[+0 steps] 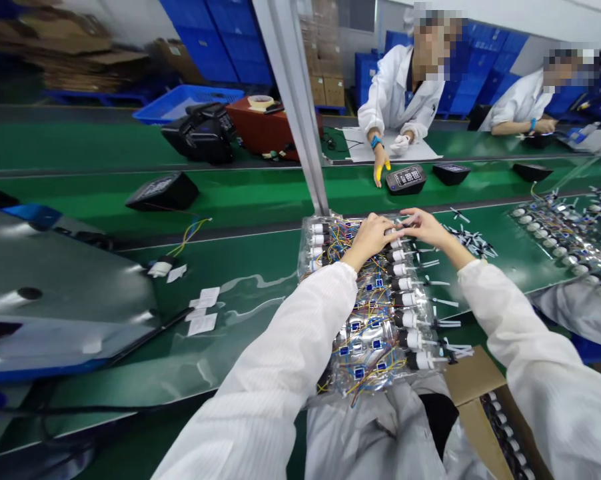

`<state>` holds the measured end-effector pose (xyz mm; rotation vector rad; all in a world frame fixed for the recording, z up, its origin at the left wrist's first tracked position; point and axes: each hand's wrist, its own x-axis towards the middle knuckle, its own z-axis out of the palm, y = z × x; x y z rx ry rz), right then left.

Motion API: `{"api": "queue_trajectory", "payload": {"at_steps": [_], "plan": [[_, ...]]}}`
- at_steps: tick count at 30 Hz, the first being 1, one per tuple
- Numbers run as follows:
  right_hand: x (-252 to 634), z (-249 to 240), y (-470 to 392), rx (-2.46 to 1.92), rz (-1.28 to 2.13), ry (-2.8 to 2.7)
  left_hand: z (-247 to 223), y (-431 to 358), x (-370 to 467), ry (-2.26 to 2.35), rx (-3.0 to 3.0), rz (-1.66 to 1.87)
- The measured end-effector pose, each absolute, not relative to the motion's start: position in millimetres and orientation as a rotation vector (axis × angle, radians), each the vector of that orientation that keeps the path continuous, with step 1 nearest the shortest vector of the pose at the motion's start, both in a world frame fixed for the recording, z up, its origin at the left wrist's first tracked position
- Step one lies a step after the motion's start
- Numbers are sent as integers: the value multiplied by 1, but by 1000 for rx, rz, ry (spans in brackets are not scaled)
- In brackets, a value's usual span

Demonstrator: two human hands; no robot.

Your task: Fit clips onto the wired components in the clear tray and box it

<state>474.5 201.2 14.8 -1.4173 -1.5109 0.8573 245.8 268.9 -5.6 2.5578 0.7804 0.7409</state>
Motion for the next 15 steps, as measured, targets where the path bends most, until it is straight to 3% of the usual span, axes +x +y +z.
{"api": "queue_trajectory", "payload": {"at_steps": [7, 15], "plan": [[549, 22, 169, -2040, 376, -1665, 1, 266, 254, 855, 2656, 663], [506, -10, 182, -1951, 379, -1805, 8, 267, 254, 902, 2715, 688]]}}
